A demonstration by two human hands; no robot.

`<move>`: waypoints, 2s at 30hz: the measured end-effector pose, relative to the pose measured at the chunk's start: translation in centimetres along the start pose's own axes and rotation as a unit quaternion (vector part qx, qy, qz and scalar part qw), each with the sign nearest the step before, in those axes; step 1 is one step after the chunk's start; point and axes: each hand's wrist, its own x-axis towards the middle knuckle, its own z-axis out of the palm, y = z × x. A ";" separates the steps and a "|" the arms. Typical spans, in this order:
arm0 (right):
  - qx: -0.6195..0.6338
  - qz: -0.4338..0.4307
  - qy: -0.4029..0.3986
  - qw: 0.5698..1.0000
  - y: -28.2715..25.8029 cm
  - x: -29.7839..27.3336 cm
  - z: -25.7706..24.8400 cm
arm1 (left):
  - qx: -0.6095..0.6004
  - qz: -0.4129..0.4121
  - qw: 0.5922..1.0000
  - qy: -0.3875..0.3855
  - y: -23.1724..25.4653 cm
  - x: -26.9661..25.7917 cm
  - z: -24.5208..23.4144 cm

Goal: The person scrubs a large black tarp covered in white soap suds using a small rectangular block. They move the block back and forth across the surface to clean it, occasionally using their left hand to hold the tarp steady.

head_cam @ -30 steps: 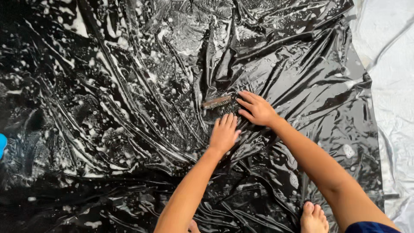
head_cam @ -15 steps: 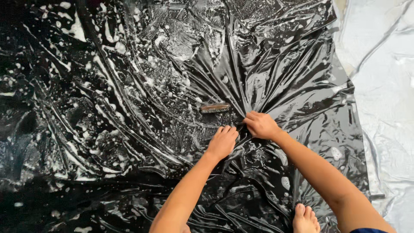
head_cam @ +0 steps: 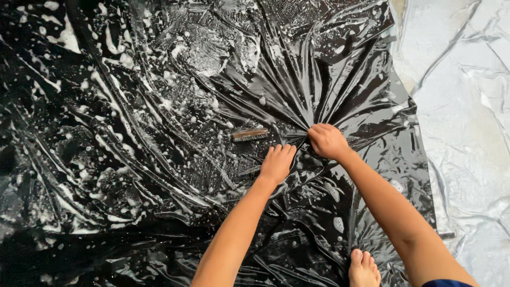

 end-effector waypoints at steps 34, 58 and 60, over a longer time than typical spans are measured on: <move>-0.011 0.043 0.126 0.991 -3.9 26.7 12.3 | -0.062 -0.232 0.969 0.057 -13.2 -11.5 -1.6; 0.017 0.036 0.139 0.990 -3.4 32.6 9.8 | 0.034 -0.341 0.907 0.246 -18.0 -8.0 -2.9; 0.005 0.108 0.175 0.979 -3.7 32.3 11.5 | 0.059 -0.273 0.906 0.319 -21.3 -6.8 -4.2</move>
